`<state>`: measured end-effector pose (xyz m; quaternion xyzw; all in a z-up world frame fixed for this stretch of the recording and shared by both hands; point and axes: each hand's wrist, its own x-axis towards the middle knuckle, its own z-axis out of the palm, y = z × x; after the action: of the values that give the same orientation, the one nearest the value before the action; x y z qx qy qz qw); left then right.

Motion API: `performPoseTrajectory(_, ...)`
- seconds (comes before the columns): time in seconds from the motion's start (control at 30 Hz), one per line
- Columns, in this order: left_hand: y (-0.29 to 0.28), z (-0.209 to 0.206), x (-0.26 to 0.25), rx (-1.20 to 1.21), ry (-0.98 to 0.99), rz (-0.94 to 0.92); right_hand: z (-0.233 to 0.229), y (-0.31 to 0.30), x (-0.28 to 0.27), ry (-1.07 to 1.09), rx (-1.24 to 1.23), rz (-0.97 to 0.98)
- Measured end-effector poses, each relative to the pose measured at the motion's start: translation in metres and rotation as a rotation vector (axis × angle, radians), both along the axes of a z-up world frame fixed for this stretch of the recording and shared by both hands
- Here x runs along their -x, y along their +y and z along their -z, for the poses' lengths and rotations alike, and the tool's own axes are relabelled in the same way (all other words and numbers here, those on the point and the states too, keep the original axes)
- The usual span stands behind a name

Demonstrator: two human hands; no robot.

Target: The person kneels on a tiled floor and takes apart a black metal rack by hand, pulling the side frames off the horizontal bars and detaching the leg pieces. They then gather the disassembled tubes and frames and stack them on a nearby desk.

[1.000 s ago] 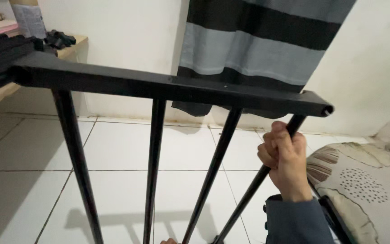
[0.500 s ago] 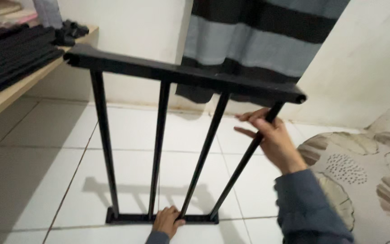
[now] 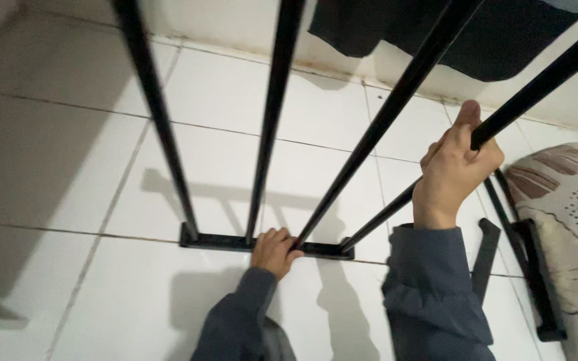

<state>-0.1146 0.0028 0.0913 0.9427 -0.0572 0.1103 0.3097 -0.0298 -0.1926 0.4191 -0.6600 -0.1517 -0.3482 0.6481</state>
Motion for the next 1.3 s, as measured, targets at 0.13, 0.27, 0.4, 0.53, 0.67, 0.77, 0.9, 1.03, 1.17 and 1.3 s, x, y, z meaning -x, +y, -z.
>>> performPoseTrajectory(0.13,0.001,-0.014,-0.002,0.009,-0.021,0.007,-0.02,-0.002,0.025,0.049,-0.049,-0.198)
performPoseTrajectory(0.27,-0.005,-0.015,-0.004,-0.006,0.061,0.017,-0.038,-0.032,0.031,0.184,0.117,-0.502)
performPoseTrajectory(0.4,0.004,-0.008,-0.003,0.027,0.017,0.06,-0.032,-0.037,0.02,0.049,0.103,-0.551)
performPoseTrajectory(0.53,0.004,0.001,-0.008,0.0,0.053,0.07,-0.018,-0.019,0.0,0.133,-0.058,-0.197)
performPoseTrajectory(0.67,-0.006,-0.018,0.0,-0.212,0.064,0.029,-0.036,-0.003,-0.014,0.215,-0.078,-0.087)
performPoseTrajectory(0.77,-0.012,-0.026,0.032,-0.132,-0.163,-0.103,-0.048,-0.016,-0.015,0.296,-0.155,-0.068)
performPoseTrajectory(0.9,-0.023,-0.01,0.089,0.102,0.025,-0.237,-0.021,-0.048,0.002,0.349,-0.311,-0.102)
performPoseTrajectory(1.03,-0.028,-0.006,0.095,0.425,-0.087,-0.499,0.034,-0.073,0.012,0.498,-0.629,-0.003)
performPoseTrajectory(1.17,0.009,-0.005,0.111,0.432,-0.114,-0.666,0.132,-0.091,0.024,0.584,-0.852,-0.01)
performPoseTrajectory(1.3,0.069,-0.02,0.119,0.416,0.031,-0.67,0.218,-0.089,0.04,0.664,-0.978,0.03)
